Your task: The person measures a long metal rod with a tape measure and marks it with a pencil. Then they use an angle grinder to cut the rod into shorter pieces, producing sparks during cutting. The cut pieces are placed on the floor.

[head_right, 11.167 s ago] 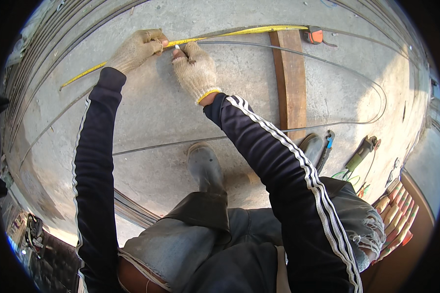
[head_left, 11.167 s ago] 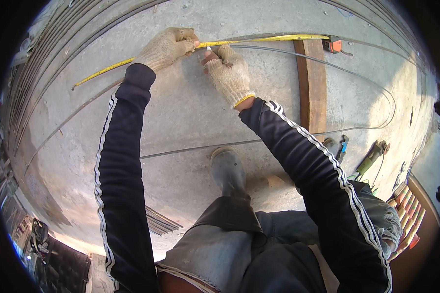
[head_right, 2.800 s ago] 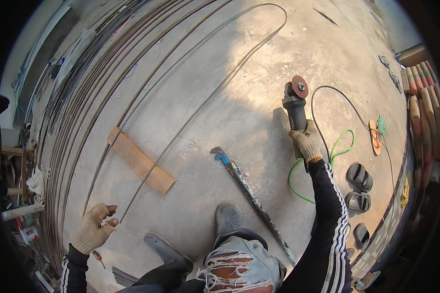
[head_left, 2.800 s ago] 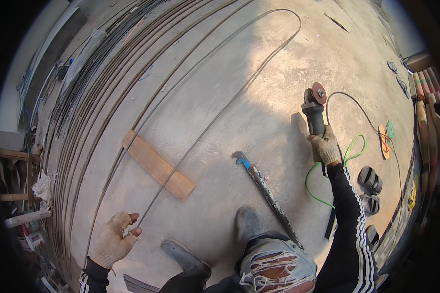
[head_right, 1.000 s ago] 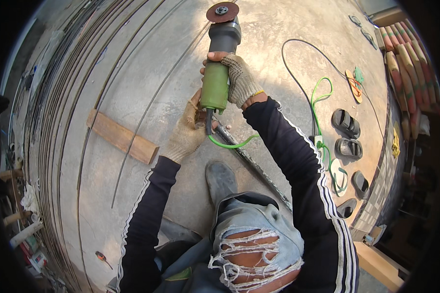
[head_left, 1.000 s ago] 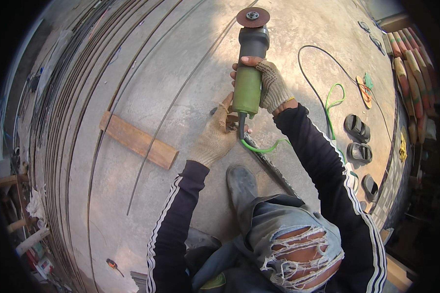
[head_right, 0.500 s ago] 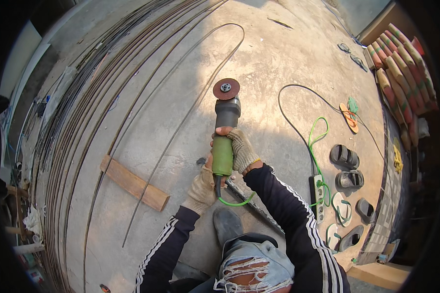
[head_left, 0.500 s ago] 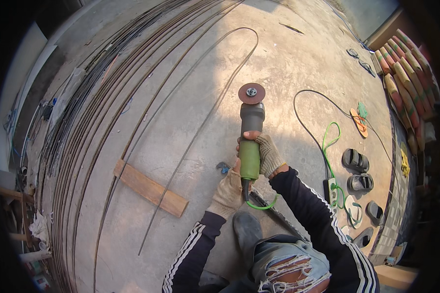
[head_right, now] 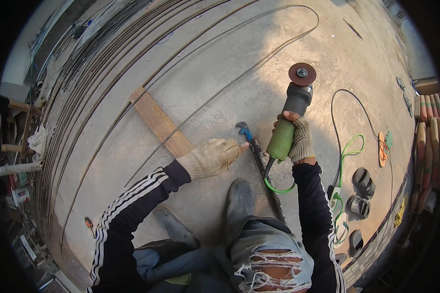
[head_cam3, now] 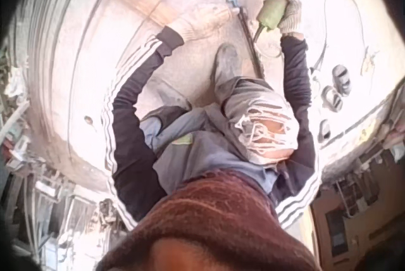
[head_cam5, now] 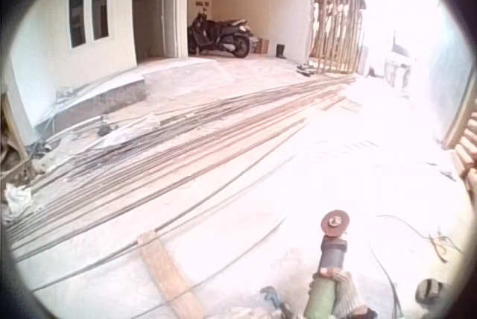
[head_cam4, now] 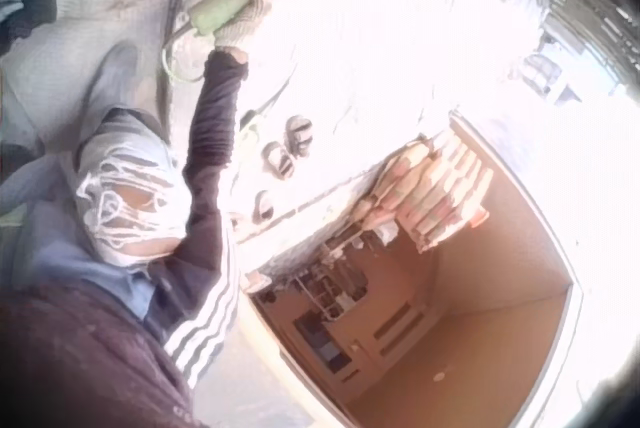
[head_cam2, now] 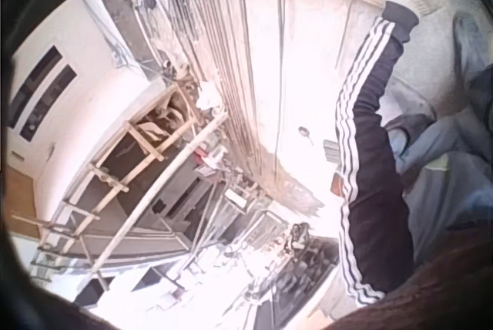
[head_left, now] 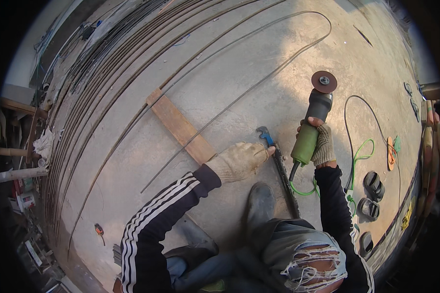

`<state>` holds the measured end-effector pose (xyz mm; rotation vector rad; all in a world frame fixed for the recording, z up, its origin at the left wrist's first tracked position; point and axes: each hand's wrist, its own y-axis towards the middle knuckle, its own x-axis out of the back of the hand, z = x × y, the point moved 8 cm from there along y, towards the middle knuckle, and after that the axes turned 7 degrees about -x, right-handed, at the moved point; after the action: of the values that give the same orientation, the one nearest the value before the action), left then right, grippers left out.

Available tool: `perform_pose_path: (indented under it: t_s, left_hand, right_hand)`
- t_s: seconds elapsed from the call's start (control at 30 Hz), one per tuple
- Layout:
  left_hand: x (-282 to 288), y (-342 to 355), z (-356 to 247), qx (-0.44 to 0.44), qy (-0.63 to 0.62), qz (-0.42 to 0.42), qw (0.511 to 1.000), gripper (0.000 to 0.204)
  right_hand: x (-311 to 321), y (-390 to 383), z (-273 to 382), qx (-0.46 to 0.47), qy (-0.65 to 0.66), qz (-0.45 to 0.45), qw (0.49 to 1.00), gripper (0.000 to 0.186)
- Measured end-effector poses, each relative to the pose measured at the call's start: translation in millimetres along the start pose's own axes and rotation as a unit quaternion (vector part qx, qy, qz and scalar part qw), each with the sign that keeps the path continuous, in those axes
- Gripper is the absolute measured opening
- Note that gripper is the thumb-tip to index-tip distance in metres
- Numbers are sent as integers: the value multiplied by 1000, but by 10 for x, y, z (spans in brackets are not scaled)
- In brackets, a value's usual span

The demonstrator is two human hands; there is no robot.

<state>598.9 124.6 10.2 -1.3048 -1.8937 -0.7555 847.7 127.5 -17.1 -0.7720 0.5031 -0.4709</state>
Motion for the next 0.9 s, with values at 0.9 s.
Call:
perform_pose_path:
  t_s: [0.9]
  left_hand:
    - [58, -3153, 858, 517, -88, -177, 833, 34]
  right_hand:
    - [-92, -286, -26, 95, -333, -25, 938, 51]
